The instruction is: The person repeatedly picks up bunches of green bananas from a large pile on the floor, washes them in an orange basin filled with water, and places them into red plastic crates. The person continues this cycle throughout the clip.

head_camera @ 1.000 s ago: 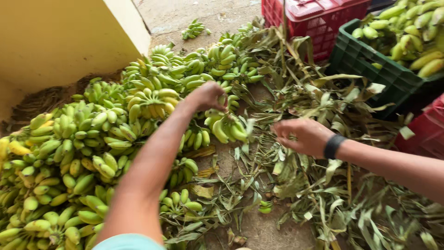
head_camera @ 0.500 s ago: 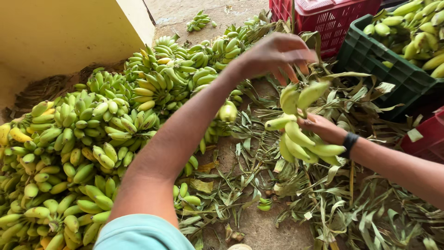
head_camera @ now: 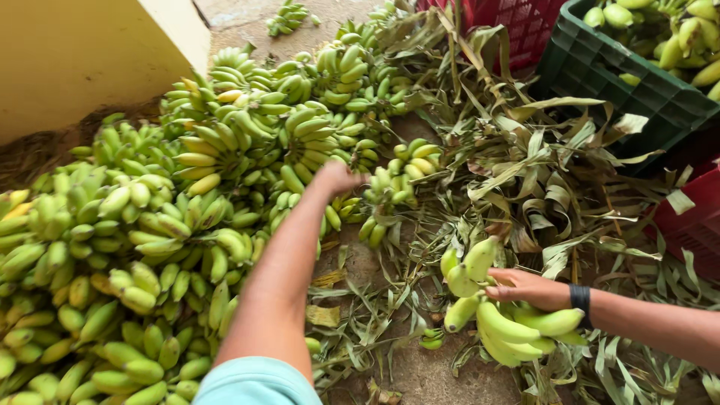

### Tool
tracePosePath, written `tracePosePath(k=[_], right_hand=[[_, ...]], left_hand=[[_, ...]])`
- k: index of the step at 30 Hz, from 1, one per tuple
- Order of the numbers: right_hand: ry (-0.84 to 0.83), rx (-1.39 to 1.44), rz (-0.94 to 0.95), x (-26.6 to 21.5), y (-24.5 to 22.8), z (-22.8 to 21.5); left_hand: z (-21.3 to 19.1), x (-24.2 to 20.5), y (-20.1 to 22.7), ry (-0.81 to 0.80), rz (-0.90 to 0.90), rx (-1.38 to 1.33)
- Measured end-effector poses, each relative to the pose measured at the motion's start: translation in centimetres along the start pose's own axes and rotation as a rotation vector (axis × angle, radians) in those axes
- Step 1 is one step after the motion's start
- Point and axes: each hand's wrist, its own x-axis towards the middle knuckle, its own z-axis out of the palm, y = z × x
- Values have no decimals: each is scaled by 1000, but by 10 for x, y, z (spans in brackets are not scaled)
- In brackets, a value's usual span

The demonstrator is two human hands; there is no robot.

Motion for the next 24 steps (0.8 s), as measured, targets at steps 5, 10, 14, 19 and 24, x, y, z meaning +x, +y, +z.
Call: tracePosePath(k=[5,10,14,19,24], right_hand=[[242,-19,-92,38,-22,-35],[283,606,-272,56,-58,-69],[529,657,-103,62,-76,-76],[771,197,-214,51,-86,-94],[848,223,-270,19,-103,-114]], left_hand=[[79,-27,24,136,-11,-244],[97,-41,77,134,-259,-276],[129,-39,77,211,-271,-280],[129,7,33,359,-151,-471],[23,27,85,86,-8,-896]])
